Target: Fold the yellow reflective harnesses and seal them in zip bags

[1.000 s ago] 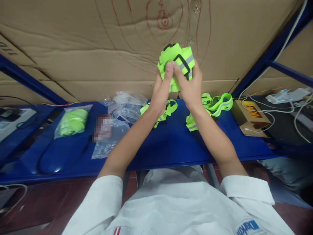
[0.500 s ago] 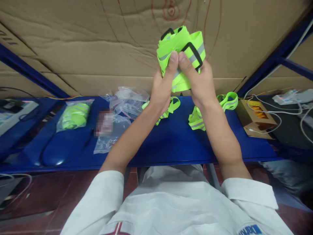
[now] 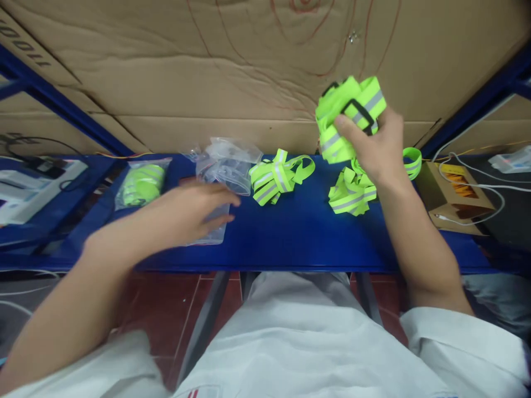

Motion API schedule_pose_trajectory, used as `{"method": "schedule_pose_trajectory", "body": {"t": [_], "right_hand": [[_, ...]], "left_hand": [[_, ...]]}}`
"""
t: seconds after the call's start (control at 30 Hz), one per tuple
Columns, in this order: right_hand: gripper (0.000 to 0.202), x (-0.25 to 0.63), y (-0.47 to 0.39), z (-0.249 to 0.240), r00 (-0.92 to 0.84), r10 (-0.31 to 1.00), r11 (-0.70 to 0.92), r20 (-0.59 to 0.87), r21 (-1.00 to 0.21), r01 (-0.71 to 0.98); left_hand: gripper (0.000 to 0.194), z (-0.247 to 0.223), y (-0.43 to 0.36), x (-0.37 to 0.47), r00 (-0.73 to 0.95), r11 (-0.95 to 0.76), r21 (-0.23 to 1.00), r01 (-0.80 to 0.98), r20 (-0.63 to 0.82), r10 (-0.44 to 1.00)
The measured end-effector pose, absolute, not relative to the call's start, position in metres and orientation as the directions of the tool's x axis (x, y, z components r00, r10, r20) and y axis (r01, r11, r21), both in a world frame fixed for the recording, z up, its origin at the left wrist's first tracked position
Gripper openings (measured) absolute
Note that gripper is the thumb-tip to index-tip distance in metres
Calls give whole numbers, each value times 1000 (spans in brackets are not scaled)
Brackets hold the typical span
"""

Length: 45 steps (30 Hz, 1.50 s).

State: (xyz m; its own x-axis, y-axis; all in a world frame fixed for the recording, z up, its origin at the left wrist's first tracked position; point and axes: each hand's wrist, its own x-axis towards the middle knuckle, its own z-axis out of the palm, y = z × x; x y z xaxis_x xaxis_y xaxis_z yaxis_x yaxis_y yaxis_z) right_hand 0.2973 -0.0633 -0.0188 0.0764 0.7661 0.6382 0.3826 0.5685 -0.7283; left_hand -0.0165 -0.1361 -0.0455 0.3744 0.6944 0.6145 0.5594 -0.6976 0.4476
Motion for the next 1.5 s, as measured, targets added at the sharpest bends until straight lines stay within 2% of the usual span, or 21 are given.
{"method": "schedule_pose_trajectory", "body": {"t": [0.07, 0.17, 0.3, 0.33, 0.37, 0.43, 0.5, 0.57, 0.67, 0.73, 0.8, 0.93, 1.07, 1.17, 1.27, 1.4, 1.5], "right_hand": [[32, 317, -71, -39, 59, 835, 490, 546, -789, 372], [48, 339, -83, -65, 28, 934, 338, 356, -907, 250], [54, 341, -92, -81, -60, 980, 197, 190, -968, 152], [54, 336, -94, -82, -95, 982, 173, 160, -974, 149], [55, 330, -96, -84, -141, 981, 157, 136, -976, 150], [54, 314, -103, -86, -265, 956, 170, 126, -974, 148], [50, 299, -111, -88, -428, 893, 207, 135, -970, 124], [45, 287, -121, -90, -576, 805, 226, 144, -971, 74], [45, 278, -130, -95, -687, 710, 256, 153, -966, 48], [44, 279, -130, -99, -680, 714, 317, 165, -943, 104], [45, 284, -126, -106, -615, 771, 348, 164, -917, 192], [52, 298, -112, -118, -456, 884, 289, 105, -889, 354], [53, 299, -109, -126, -394, 916, 251, 73, -871, 422], [51, 295, -112, -127, -358, 933, 227, 31, -824, 519], [47, 294, -114, -126, -379, 924, 281, 56, -771, 571], [41, 296, -116, -124, -393, 915, 337, 89, -703, 626], [40, 300, -117, -119, -366, 921, 358, 130, -650, 670]], "left_hand": [[61, -55, -147, -27, 375, -676, 453, 582, 588, 717], [54, -75, -161, -59, 380, -642, 473, 603, 538, 753], [15, -96, -180, -126, 524, -640, 473, 606, 367, 768], [13, -97, -183, -136, 492, -585, 491, 646, 318, 810], [14, -96, -184, -140, 452, -530, 513, 675, 280, 847], [18, -92, -183, -129, 329, -392, 636, 665, 222, 918], [23, -91, -177, -97, 220, -224, 823, 522, 124, 968], [28, -98, -169, -55, 196, -141, 912, 385, 68, 978], [40, -119, -152, 4, 274, -74, 972, 222, 11, 962], [43, -129, -137, 29, 300, -74, 985, 159, 24, 954], [44, -132, -121, 41, 305, -94, 988, 121, 53, 951], [44, -134, -105, 43, 316, -151, 983, 99, 113, 942], [46, -140, -112, 44, 379, -233, 965, 122, 171, 909], [43, -140, -120, 48, 469, -381, 910, 162, 269, 841], [37, -136, -123, 52, 545, -528, 831, 176, 365, 755], [33, -135, -119, 57, 489, -573, 791, 214, 421, 764], [32, -136, -113, 59, 392, -522, 822, 229, 414, 822]]}}
